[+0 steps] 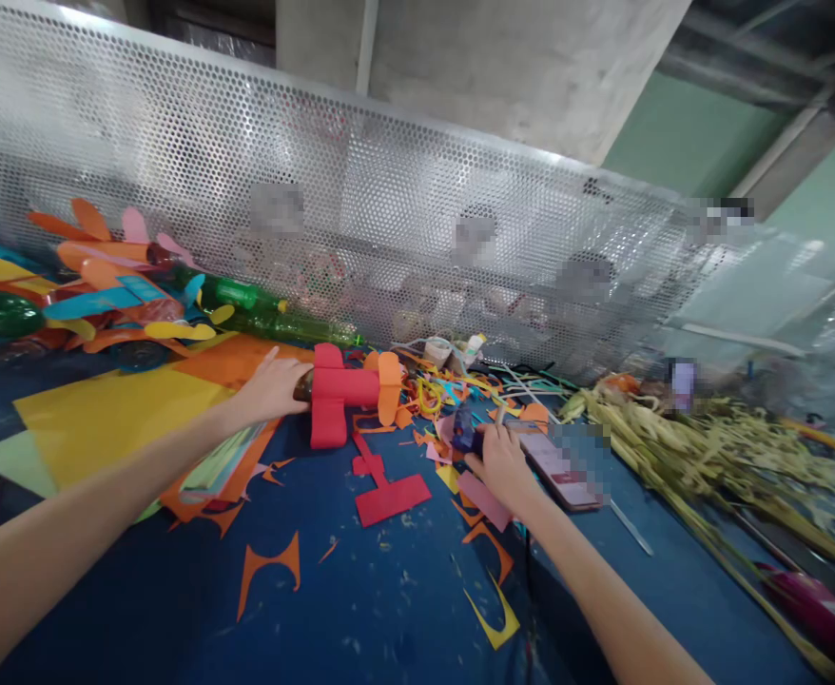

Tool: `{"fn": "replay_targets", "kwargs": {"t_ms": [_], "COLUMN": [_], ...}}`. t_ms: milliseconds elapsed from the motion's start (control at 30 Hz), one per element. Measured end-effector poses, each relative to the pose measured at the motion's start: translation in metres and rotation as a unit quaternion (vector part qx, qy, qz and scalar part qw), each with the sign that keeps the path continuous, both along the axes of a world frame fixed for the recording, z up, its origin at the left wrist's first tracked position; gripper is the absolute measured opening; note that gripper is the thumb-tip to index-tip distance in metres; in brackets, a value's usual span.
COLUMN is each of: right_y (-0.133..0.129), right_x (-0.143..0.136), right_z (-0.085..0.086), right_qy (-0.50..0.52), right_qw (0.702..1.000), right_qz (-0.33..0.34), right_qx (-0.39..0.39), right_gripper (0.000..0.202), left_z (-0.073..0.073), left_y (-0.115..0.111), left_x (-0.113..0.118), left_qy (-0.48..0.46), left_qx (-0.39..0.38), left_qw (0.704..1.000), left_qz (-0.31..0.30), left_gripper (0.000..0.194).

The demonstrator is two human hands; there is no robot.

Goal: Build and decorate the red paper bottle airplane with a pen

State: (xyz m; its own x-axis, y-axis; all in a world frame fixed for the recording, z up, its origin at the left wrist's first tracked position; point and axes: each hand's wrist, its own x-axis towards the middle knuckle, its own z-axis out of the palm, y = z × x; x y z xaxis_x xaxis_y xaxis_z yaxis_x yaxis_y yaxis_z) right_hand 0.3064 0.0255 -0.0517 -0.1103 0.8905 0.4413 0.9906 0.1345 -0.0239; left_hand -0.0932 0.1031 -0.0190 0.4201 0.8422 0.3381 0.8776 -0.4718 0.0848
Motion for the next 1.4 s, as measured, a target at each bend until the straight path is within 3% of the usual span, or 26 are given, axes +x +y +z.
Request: {"fn": "replay_targets", "kwargs": {"t_ms": [200,333,500,767,933,1033,1167,1267,1400], "right_y": [0.001,0.0,0.002,-0.004,-0.013,-0.014,-0.008,-0.006,-0.01], "right_x": [0.001,-0.003,-0.004,-0.004,-0.014,-0.014,-0.008,-0.006,-0.009], "right_z": [0.011,0.02,0.028,0.039,0.039,0.035,0.031,0.033,0.038], "right_qy": [0.097,0.3,0.357,0.341,0.215,0.16,0.211,0.225,0.196], "right_qw": [0.995,0.954,0.933,0.936,0.976,0.986,0.975,0.973,0.98], "right_qz": [0.023,0.002,-0.036,-0.034,-0.032,-0.041,0.023,0.015,-0.006], "right_qx": [0.015,-0.004,-0.04,-0.084,0.015,-0.021,-0.066,-0.039,-0.034], "right_gripper": [0.034,0.036,0.038,0.042,0.036,0.032,0.031,0.034,0.036], "left_z": [0.004,0.005,0.007,0.012,0.019,0.019,0.015,0.015,0.017], "left_y": [0.001,0.003,0.001,-0.001,-0.007,-0.01,-0.011,-0.012,-0.014], "left_x": [0.001,0.001,0.003,0.003,0.003,0.006,0.01,0.012,0.013], "left_qy": [-0.013,-0.026,-0.034,-0.054,-0.067,-0.067,-0.059,-0.057,-0.059], "left_qx": [-0.018,-0.054,-0.094,-0.156,-0.18,-0.191,-0.187,-0.183,-0.175], "left_qw": [1.0,0.998,0.994,0.985,0.979,0.976,0.978,0.979,0.981], "left_qz": [0.008,-0.003,-0.032,-0.051,-0.071,-0.082,-0.076,-0.072,-0.065], "left_gripper": [0.059,0.06,0.055,0.056,0.055,0.054,0.051,0.051,0.066]}}
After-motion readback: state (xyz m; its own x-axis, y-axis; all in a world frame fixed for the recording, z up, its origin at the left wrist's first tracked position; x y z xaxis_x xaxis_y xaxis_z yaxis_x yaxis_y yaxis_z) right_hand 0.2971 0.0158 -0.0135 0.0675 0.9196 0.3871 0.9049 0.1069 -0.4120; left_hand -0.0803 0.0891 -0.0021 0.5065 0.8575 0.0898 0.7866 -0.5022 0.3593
